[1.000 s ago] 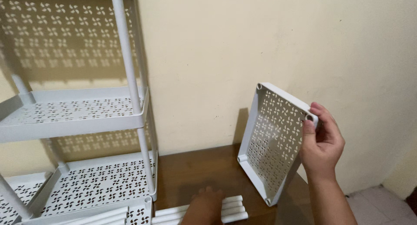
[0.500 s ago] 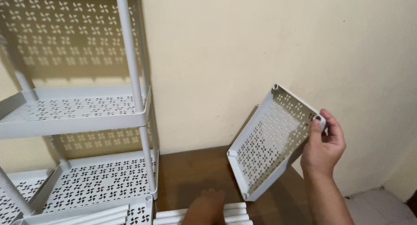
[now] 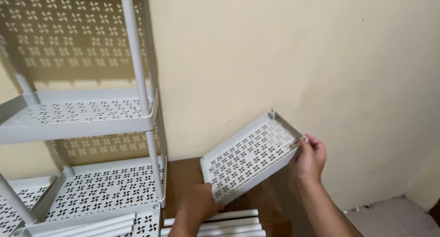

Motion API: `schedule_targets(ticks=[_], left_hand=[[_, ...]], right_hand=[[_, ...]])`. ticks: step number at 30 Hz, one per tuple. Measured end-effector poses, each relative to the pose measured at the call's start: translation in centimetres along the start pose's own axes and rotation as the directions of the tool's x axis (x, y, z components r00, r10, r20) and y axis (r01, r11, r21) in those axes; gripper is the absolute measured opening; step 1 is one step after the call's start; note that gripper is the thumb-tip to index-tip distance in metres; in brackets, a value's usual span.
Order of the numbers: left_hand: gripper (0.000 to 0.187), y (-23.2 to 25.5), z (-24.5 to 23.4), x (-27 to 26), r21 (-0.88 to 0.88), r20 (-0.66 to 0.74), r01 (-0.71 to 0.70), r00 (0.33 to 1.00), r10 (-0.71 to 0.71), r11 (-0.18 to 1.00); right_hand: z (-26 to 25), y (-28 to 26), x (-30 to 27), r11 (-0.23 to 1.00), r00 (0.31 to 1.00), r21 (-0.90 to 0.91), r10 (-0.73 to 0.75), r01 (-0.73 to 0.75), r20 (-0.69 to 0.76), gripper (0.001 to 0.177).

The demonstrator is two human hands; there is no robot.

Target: The person assembles a white plastic shelving unit by inserting white support rods into perforated shelves and side panels. They connect multiple components on a wooden table, forming a multi-tiered structure.

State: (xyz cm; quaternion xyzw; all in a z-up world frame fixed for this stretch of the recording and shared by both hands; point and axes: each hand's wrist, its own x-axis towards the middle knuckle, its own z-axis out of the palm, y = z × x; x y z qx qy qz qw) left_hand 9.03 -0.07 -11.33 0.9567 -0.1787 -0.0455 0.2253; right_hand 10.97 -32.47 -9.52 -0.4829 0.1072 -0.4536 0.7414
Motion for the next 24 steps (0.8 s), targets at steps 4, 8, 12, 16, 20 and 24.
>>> schedule_targets(ticks=[4,8,12,16,20,24], left_hand=[[0.034,-1.8,-1.1,0.1,0.121,0.099,0.133,0.984,-0.145,0.984],[0.024,-2.9,-0.6,0.2,0.133,0.017,0.232,0.971,-0.237,0.963],[0.022,-3.3,-0.2,0.6,0.150,0.015,0.286,0.957,-0.291,0.947],[0.022,-2.6,-0.7,0.4,0.188,0.074,0.339,0.931,-0.357,0.922],[0.023,-1.6,-1.6,-1.1,0.189,0.092,0.355,0.922,-0.377,0.915],[0.022,-1.3,-0.6,-3.1,0.153,-0.006,0.369,0.928,-0.373,0.917]], right_hand=[[-2.1,7.0,0.7,0.940,0.982,-0.282,-0.181,0.191,0.062,0.017],[-4.5,13.1,0.5,0.930,0.996,-0.359,-0.075,0.085,0.042,0.016],[-6.1,14.8,-0.1,0.817,0.985,-0.551,-0.128,0.171,0.116,0.017],[-6.2,14.3,-0.8,0.709,0.975,-0.670,-0.131,0.219,0.180,0.019],[-5.6,13.7,-1.7,0.625,0.960,-0.730,-0.154,0.277,0.233,0.021],[-5.4,13.3,-2.5,0.559,0.947,-0.766,-0.158,0.319,0.279,0.023]])
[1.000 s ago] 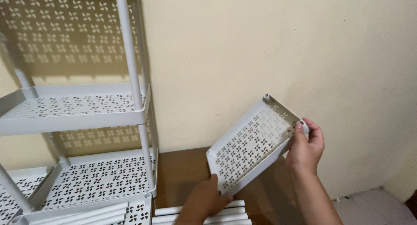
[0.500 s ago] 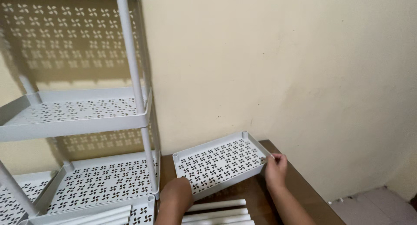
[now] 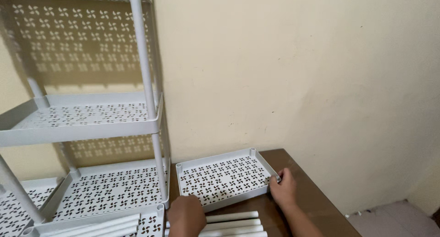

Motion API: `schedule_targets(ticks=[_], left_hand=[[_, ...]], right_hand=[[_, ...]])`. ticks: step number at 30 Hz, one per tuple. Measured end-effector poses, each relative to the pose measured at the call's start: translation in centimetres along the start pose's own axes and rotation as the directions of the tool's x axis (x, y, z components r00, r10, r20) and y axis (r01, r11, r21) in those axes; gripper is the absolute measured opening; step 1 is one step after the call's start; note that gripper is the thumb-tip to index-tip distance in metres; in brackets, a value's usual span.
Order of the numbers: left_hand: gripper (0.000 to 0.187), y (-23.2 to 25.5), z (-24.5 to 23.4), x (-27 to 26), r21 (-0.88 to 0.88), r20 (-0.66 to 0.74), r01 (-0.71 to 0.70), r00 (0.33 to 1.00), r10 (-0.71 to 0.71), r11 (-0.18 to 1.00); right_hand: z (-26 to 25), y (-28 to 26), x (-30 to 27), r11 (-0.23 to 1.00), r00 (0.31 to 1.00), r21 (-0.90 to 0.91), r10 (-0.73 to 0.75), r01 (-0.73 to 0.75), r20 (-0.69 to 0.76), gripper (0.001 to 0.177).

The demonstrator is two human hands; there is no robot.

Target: The person assembles a white plastic shelving unit by inserting white support rods into perforated shelves and side panels. They connect multiple components on a wooden table, forming a multi-tiered structure.

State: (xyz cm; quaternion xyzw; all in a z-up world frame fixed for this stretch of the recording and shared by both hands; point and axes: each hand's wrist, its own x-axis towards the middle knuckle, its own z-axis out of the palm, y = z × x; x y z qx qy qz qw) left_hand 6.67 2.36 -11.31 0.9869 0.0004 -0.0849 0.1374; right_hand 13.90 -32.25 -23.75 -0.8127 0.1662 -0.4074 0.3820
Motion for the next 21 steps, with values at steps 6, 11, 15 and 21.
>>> schedule_targets(ticks=[6,11,15,21], left_hand=[[0.044,0.1,6.6,1.7,0.130,-0.235,0.061,0.972,-0.029,0.990],[0.038,-2.5,12.4,5.8,0.166,-0.438,-0.159,0.872,0.217,0.973],[0.067,-3.9,14.3,7.2,0.233,-0.421,-0.282,0.834,0.358,0.931],[0.064,-3.2,12.5,4.7,0.172,-0.567,-0.335,0.735,0.371,0.926]], right_hand=[[-0.9,-1.5,-1.3,0.998,0.996,-0.060,0.008,-0.003,0.088,0.024],[-1.6,-1.7,-3.4,0.983,0.976,-0.061,-0.165,0.175,0.144,0.029],[-2.8,-3.1,-4.3,0.987,0.964,-0.076,-0.117,0.139,0.240,0.039],[-6.5,-11.0,-5.7,0.700,0.797,-0.383,-0.512,0.603,0.320,0.045]])
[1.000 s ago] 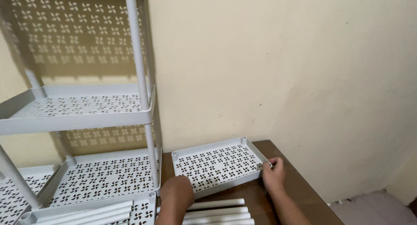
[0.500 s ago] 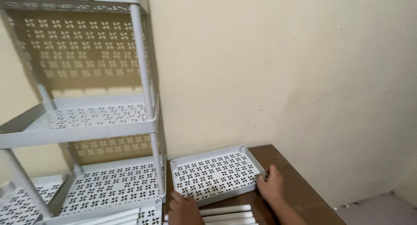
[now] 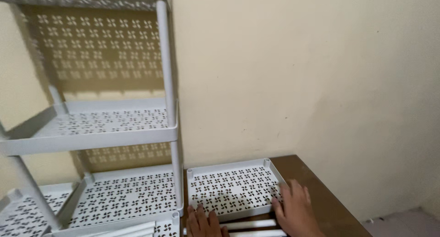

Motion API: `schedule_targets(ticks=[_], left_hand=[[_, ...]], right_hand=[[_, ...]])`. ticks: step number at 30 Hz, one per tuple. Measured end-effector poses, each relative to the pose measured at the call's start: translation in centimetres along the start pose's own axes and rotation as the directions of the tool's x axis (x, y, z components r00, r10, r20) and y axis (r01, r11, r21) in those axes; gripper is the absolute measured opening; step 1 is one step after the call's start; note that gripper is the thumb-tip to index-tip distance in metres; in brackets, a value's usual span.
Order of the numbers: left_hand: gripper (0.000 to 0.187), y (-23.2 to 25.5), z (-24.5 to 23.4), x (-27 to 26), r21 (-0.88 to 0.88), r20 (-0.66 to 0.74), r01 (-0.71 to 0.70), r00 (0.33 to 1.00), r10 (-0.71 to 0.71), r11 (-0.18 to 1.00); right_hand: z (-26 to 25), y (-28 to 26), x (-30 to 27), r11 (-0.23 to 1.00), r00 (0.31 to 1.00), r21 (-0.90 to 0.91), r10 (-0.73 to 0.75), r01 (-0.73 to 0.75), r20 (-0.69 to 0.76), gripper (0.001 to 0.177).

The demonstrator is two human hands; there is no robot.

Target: The person assembles a white plastic shelving unit by inserting white support rods into perforated shelves and side panels. They connect multiple components on a wooden table, forming a multi-tiered structure.

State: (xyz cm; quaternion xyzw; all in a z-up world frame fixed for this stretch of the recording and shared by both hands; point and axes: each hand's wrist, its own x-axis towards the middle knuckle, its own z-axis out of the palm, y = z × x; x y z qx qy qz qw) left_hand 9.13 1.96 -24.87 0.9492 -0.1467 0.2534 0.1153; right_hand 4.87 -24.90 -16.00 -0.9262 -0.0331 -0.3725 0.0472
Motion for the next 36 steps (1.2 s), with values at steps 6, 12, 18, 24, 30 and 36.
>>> schedule_targets(ticks=[6,12,18,24,30,36], left_hand=[[0.051,1.7,-1.3,-0.3,-0.275,-0.261,-0.276,0.943,0.204,0.921],[0.040,1.1,1.0,-1.2,-0.393,-0.244,-0.520,0.854,0.459,0.758],[0.040,1.3,-0.6,-1.5,-0.427,-0.014,-0.376,0.912,0.410,0.822],[0.046,2.3,-5.9,-1.4,-0.475,0.119,-0.361,0.877,0.465,0.803],[0.025,2.4,-6.8,-1.7,-0.490,-0.017,-0.472,0.846,0.533,0.733],[0.023,3.0,-7.3,-1.6,-0.433,0.014,-0.453,0.861,0.508,0.779]], right_hand=[[-7.0,-4.7,0.6,0.876,0.838,0.480,-0.296,0.047,0.458,0.028],[-8.1,-5.7,0.4,0.799,0.683,0.588,-0.499,0.125,0.534,0.018],[-10.2,-6.5,1.3,0.752,0.652,0.644,-0.561,0.143,0.510,0.023],[-11.7,-7.2,1.2,0.788,0.672,0.611,-0.490,0.069,0.556,0.024],[-10.8,-7.1,0.4,0.776,0.723,0.608,-0.516,0.169,0.459,0.016],[-9.2,-6.7,-0.4,0.829,0.804,0.527,-0.438,0.189,0.402,0.006]])
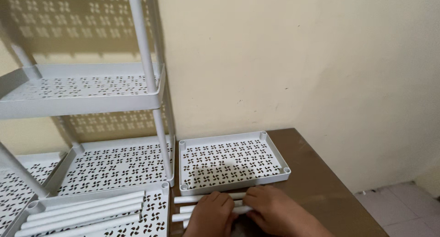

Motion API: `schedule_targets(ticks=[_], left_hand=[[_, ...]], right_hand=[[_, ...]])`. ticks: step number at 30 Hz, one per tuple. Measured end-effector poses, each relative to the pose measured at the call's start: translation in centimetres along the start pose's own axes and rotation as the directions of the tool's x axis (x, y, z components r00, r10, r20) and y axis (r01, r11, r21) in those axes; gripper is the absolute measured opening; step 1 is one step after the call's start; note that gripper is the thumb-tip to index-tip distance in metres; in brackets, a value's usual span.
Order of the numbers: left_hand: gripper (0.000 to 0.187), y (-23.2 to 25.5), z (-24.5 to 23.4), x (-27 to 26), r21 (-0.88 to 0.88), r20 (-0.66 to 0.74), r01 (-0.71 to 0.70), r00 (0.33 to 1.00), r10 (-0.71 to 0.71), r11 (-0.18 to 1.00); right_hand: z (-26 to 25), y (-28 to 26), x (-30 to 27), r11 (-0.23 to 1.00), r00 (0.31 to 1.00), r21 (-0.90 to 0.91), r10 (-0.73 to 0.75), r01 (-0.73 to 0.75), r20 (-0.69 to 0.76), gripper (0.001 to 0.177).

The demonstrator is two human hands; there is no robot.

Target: The person assembles a white plastic shelving unit by inserting white support rods into perforated shelves and side panels. They connect multiple components on a wooden table, forming a multi-tiered structure.

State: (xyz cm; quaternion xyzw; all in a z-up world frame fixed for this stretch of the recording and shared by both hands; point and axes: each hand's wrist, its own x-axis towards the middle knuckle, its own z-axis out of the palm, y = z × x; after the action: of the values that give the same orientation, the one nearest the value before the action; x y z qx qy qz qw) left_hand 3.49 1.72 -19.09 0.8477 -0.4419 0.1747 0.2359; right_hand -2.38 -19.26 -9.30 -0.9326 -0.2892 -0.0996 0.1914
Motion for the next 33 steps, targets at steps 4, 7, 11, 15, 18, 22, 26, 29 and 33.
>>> schedule_targets(ticks=[4,7,11,15,18,22,26,29,33], left_hand=[[0.027,1.5,-1.2,0.8,0.159,0.030,0.210,0.976,-0.218,0.965],[0.027,2.5,-2.7,1.2,0.281,-0.228,0.236,0.958,-0.174,0.930],[0.035,2.4,-4.2,1.3,0.346,-0.497,0.352,0.855,-0.148,0.870],[0.052,2.0,-3.8,1.0,0.260,-0.418,0.438,0.854,-0.309,0.860],[0.053,1.7,-3.7,1.1,0.240,-0.260,0.486,0.866,-0.426,0.840],[0.042,1.7,-5.1,1.6,0.044,-0.270,0.565,0.801,-0.535,0.824],[0.039,1.5,-7.1,2.5,-0.033,-0.195,0.619,0.766,-0.612,0.785],[0.038,0.6,-7.7,3.1,0.005,-0.150,0.605,0.787,-0.598,0.796],[0.029,0.2,-7.0,2.6,0.046,-0.136,0.600,0.796,-0.590,0.799]], right_hand=[[0.0,1.0,0.3,0.994,0.973,-0.006,-0.105,0.106,-0.206,0.019],[0.0,2.4,0.7,0.993,0.981,-0.116,-0.027,0.005,-0.190,0.027],[1.4,4.9,1.1,0.977,0.918,-0.213,-0.065,-0.021,-0.391,0.026],[2.5,6.9,1.6,0.969,0.894,-0.242,-0.068,-0.047,-0.443,0.032],[3.5,7.5,2.0,0.975,0.886,-0.215,-0.054,-0.052,-0.461,0.032],[4.1,7.9,2.1,0.971,0.886,-0.232,-0.060,-0.055,-0.459,0.037],[4.1,8.0,2.3,0.969,0.892,-0.236,-0.037,-0.079,-0.450,0.040],[4.3,8.1,2.1,0.975,0.882,-0.192,0.012,-0.115,-0.470,0.035],[4.6,8.8,2.5,0.990,0.881,-0.079,0.065,-0.115,-0.469,0.022]])
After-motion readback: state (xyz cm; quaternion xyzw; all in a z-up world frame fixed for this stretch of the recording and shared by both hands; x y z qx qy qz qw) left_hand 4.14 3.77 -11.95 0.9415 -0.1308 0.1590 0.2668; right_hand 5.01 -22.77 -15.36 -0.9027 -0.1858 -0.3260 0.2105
